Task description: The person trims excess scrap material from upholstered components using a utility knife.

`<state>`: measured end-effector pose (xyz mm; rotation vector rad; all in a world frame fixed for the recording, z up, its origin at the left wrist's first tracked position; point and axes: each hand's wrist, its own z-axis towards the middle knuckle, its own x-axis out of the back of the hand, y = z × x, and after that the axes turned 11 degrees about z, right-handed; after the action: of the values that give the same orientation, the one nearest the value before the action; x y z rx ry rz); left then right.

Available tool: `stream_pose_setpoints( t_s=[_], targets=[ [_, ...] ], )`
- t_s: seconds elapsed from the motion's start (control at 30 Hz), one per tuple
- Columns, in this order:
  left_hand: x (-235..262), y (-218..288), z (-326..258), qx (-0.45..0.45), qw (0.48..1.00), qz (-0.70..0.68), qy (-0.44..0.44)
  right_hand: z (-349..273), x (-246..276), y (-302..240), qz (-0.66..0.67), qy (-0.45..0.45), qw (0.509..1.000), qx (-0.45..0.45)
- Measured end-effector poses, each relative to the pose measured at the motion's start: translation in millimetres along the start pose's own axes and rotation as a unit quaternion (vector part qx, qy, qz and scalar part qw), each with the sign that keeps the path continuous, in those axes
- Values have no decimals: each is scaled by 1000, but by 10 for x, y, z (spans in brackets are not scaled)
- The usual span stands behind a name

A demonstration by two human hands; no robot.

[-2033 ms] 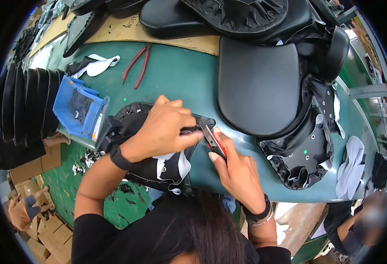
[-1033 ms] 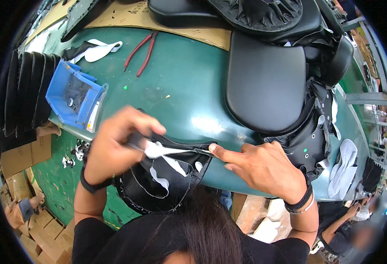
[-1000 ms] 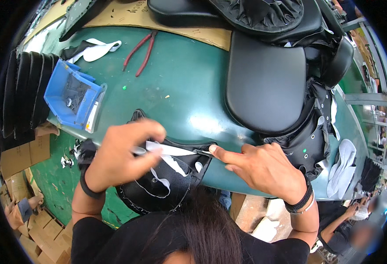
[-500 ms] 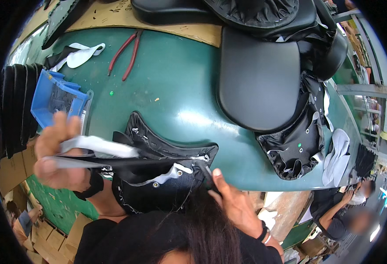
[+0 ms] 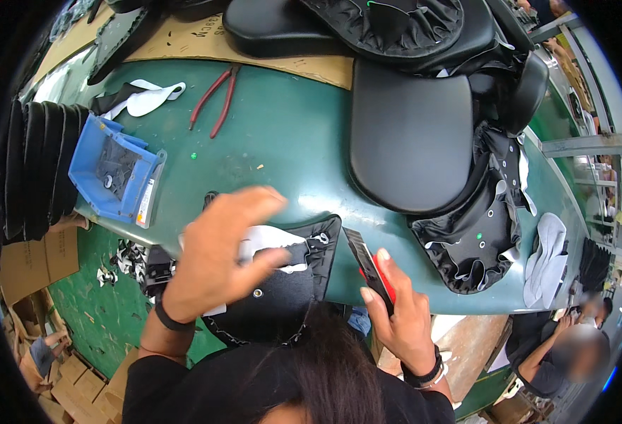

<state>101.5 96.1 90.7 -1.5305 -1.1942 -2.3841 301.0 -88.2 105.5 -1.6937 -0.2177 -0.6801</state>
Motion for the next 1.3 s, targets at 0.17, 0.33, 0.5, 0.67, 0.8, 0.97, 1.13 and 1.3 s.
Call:
stream_pose_setpoints(
  t_s=[0.17, 0.33, 0.5, 0.67, 0.8, 0.97, 1.13, 1.3],
  targets=[
    [-354, 15, 24, -66, 996, 37, -39, 17, -76, -6, -14, -34, 999, 11],
    [-443, 88, -85, -14, 999, 36, -10, 37, -52, 45, -35, -41, 998, 29],
    [-424, 84, -23, -25, 999, 39, -28, 207, -25, -61, -74, -93, 992, 32],
    [-416, 26, -10, -2, 996, -70, -57, 223, -149, -19, -182, -182, 966, -16],
    [-199, -182, 7, 209, 799, -552, -111, -65, -160, 68, -102, -127, 986, 33],
    [-211, -116, 17, 77, 918, -385, -59, -142, -183, -31, -99, -85, 991, 13],
    [-503, 134, 25, -9, 998, 62, 2, -59, -106, -41, -30, -72, 995, -54],
    [-623, 157, -1, -61, 997, 54, 13, 12, -139, -80, -1, -19, 999, -47]
  ],
)
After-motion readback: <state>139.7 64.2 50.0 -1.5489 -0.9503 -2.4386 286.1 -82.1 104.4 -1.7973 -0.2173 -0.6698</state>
